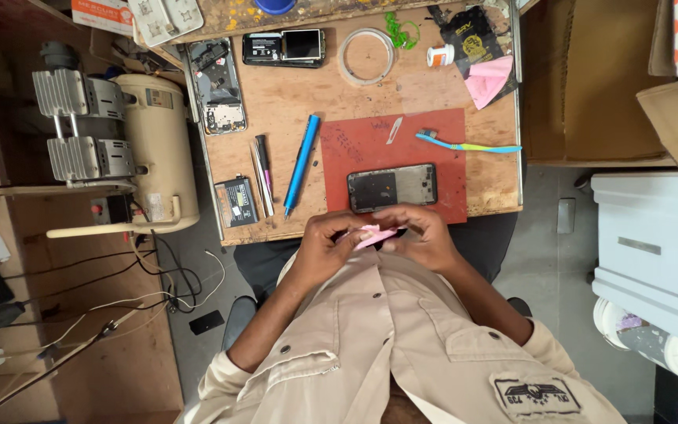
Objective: The person cleans the back of a disassembled smartphone using a toothbrush and a pink cloth. They scrub the surface, wipe it down, and handle a battery and a small box on the workbench.
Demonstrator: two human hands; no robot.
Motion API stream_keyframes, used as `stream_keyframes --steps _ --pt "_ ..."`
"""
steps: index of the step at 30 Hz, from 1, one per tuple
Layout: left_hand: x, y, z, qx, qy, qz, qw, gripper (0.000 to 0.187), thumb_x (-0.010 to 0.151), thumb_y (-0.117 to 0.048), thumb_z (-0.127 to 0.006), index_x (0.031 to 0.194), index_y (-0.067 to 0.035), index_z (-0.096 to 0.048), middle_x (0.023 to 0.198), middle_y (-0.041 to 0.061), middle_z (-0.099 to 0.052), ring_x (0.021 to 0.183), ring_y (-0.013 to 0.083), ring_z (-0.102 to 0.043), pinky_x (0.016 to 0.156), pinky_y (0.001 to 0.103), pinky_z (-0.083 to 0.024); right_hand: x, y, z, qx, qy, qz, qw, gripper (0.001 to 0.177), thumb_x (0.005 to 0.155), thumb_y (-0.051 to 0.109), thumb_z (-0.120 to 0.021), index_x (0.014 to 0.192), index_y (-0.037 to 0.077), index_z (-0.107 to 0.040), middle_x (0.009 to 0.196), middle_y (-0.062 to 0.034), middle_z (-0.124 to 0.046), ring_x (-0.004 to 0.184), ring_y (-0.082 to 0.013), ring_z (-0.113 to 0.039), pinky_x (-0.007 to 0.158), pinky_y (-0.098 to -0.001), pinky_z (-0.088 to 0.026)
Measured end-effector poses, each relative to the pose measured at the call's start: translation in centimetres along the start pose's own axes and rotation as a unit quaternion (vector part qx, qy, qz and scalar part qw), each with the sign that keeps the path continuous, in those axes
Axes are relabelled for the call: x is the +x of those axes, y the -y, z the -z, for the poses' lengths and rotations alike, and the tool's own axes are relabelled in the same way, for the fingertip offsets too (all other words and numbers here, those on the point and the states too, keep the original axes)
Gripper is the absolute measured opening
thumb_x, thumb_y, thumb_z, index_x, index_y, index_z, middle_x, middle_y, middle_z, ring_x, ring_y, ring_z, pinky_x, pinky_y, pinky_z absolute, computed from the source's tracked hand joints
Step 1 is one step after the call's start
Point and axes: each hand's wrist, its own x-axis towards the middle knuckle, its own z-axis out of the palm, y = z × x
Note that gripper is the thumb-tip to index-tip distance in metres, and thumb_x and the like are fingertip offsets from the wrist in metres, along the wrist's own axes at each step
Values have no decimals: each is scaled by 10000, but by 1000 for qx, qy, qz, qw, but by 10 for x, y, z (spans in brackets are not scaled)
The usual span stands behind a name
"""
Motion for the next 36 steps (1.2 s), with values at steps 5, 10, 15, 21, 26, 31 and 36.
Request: stream_keyframes --steps 5,10,15,21,26,31,36 --pt "7 -21 -2 142 7 -11 990 125 857 -70 -812 974 -43 -777 813 104 -741 675 155 -686 580 304 -508 -9 -23 -8 -76 -15 -73 994 225 918 131 -820 1018 -47 -726 891 -71 -713 798 -76 -622 689 -260 -501" --pt "13 -31 -1 120 5 86 989 256 746 -150 -891 937 -40 -762 704 91 -696 595 193 -644 553 314 -505 -13 -26 -3 -12 -60 -45 997 166 948 97 -758 1035 -37 -715 900 -32 -734 798 -43 -650 687 -227 -525" --pt "16 -28 12 178 66 95 977 279 712 -178 -941 886 -45 -769 787 83 -710 688 142 -659 609 289 -507 -11 -16 4 1 -110 20 994 125 995 57 -720 1050 -38 -660 884 -54 -710 789 -48 -628 674 -221 -489" --pt "7 19 15 -143 28 134 980 237 923 -55 -768 1157 -28 -735 1042 40 -728 916 87 -663 770 239 -562 -3 -12 8 64 -192 -10 979 183 1048 118 -655 1144 -36 -629 958 -72 -727 819 -55 -653 694 -207 -515" --pt "9 45 5 -297 -24 163 940 240 966 44 -684 1204 22 -663 1016 70 -780 878 101 -718 772 255 -589 6 -1 2 186 -175 -137 957 271 987 106 -628 1212 -40 -589 1011 -98 -745 867 -103 -712 773 -262 -580" --pt "6 17 7 -168 -22 122 978 243 907 123 -740 1109 20 -653 1003 106 -779 879 91 -700 758 231 -565 -3 24 5 -67 -124 51 989 274 939 -23 -648 1212 -2 -629 1049 -120 -719 904 -166 -682 790 -295 -556" --pt "7 -9 12 4 -56 -155 986 186 929 112 -685 940 -52 -597 1027 181 -762 976 210 -762 852 306 -631 -5 67 3 -332 -50 338 879 211 759 -47 -742 953 35 -749 926 -126 -707 759 -240 -671 638 -325 -516"
